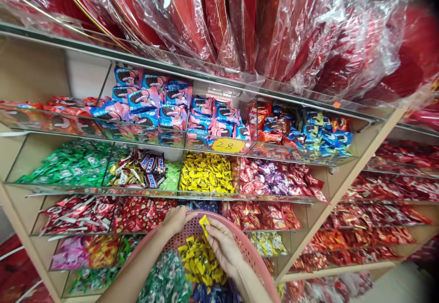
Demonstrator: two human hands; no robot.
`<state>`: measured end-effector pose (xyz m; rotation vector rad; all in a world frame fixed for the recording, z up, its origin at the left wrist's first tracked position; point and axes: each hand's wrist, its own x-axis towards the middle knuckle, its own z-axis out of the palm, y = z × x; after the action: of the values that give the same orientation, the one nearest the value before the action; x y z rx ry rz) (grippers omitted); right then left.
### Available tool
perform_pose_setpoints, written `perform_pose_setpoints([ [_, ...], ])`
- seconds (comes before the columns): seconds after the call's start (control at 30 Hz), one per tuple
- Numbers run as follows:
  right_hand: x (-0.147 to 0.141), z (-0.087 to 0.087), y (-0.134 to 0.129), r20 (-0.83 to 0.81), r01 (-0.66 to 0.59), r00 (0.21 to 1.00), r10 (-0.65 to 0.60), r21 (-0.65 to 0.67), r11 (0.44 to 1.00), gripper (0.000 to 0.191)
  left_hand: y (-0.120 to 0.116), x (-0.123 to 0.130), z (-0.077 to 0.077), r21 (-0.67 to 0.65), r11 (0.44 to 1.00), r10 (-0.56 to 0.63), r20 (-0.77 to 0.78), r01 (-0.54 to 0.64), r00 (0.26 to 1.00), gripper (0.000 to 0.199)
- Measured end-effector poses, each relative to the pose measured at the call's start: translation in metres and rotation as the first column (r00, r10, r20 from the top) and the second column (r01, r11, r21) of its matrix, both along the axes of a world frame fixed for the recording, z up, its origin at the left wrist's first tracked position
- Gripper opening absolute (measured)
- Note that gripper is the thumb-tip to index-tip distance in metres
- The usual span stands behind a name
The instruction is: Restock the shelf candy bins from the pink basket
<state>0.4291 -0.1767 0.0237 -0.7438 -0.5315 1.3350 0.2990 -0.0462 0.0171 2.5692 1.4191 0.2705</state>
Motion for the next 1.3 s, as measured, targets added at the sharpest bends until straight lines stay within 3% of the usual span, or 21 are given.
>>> perform_pose_setpoints([
  [0.3,-0.001,0.009,-0.005,-0.002,0.037,0.999,-0.037,0.054,0.998,0.035,0.000,0.000,-0.004,0.025,1.000,0.013,-0.002,-0.012,1.000,0.063],
  [0.5,0.004,0.001,-0.006,-0.022,-0.028,0.999,0.027,-0.030,0.999,0.038,-0.002,0.000,0.000,0.004,1.000,-0.008,-0.001,0.008,1.000,0.061],
  [0.73,-0.001,-0.016,-0.003,0.198,-0.052,0.978,0.072,-0.101,0.994,0.044,-0.002,0.002,-0.001,0.030,1.000,0.000,-0.016,0.001,1.000,0.063],
  [0.87,-0.002,-0.020,-0.001,0.271,-0.052,0.960,0.070,-0.073,0.996,0.042,0.000,0.003,-0.003,0.040,0.999,-0.005,-0.013,0.006,1.000,0.063],
  [1.1,0.003,-0.019,0.000,0.481,0.052,0.873,-0.080,0.071,0.996,0.033,-0.002,0.004,0.002,0.002,1.000,0.004,-0.029,-0.004,1.000,0.060],
  [1.3,0.005,-0.007,0.004,0.547,0.115,0.813,-0.201,0.187,0.975,0.026,-0.004,0.003,0.004,0.008,1.000,-0.012,-0.037,0.012,0.999,0.063],
])
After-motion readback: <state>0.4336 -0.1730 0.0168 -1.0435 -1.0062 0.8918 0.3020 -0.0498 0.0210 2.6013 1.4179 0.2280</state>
